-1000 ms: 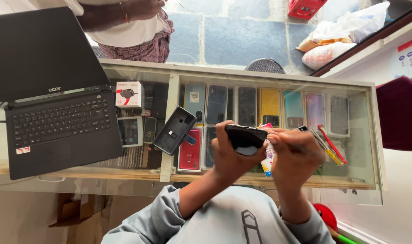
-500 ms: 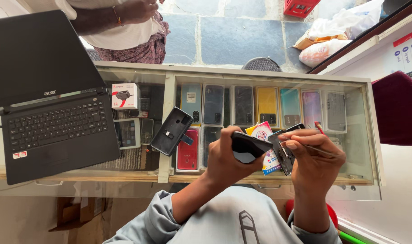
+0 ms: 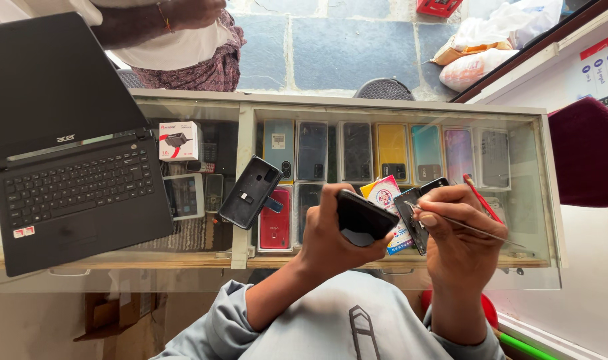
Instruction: The person holds a black smartphone and repeatedly presses along its edges, likely reseating the screen or frame. They then use a metal prying tool to work along the seam and continue pressing the edges. The phone remains in hand throughout.
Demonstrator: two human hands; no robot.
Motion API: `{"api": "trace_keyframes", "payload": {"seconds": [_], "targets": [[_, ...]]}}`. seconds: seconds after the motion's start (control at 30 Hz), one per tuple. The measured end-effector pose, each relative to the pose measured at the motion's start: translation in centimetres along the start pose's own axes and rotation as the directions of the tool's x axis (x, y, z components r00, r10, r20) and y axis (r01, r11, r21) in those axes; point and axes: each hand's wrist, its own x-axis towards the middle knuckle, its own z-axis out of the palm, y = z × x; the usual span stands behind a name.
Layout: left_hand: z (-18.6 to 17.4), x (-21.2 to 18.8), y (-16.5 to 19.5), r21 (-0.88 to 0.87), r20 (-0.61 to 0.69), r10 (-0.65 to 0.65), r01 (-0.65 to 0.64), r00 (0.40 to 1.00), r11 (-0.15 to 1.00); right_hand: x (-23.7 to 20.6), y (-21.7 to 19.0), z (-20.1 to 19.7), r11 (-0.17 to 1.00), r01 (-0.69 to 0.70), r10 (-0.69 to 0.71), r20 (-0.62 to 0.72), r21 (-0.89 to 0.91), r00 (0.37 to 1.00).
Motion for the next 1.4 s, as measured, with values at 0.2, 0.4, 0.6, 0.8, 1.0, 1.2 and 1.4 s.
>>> {"api": "trace_keyframes", "payload": {"seconds": [0.2,0.4,0.6,0.8,1.0,1.2,1.4], "targets": [[0.2,0.2,1.1,-0.211,0.025,-0.213,0.214,0.977,0.954,-1.0,1.0,2.2,0.993,0.029,-0.008,-0.177,0.114,0.984],[0.1,0.2,1.5,-0.247,0.046,-0.260,0.263,0.965,0.933,-1.5,1.8,3.3,0.973,0.208,-0.221,-0.138,-0.098,0.966],[0.0,0.3,1.7,-0.245,0.047,-0.254,0.257,0.966,0.935,-0.9,1.4,3.8,0.947,0.271,-0.294,-0.122,-0.175,0.948],[-0.1,0.2,1.3,-0.127,-0.036,-0.123,0.117,0.992,0.985,-0.1,-0.8,3.7,0.920,0.296,-0.302,0.017,-0.257,0.953],[-0.5,0.2,1.0,0.087,-0.033,0.026,-0.023,0.999,0.996,1.6,-3.3,1.6,0.956,0.142,-0.104,0.156,-0.258,0.982],[-0.6,0.5,1.0,0.153,-0.046,0.122,-0.114,0.991,0.982,2.7,-4.1,2.3,0.778,0.429,-0.329,0.284,-0.459,0.901],[-0.3,0.6,0.9,0.206,-0.066,0.129,-0.113,0.989,0.972,2.6,-5.1,3.3,0.685,0.437,-0.276,0.348,-0.583,0.896]]}}
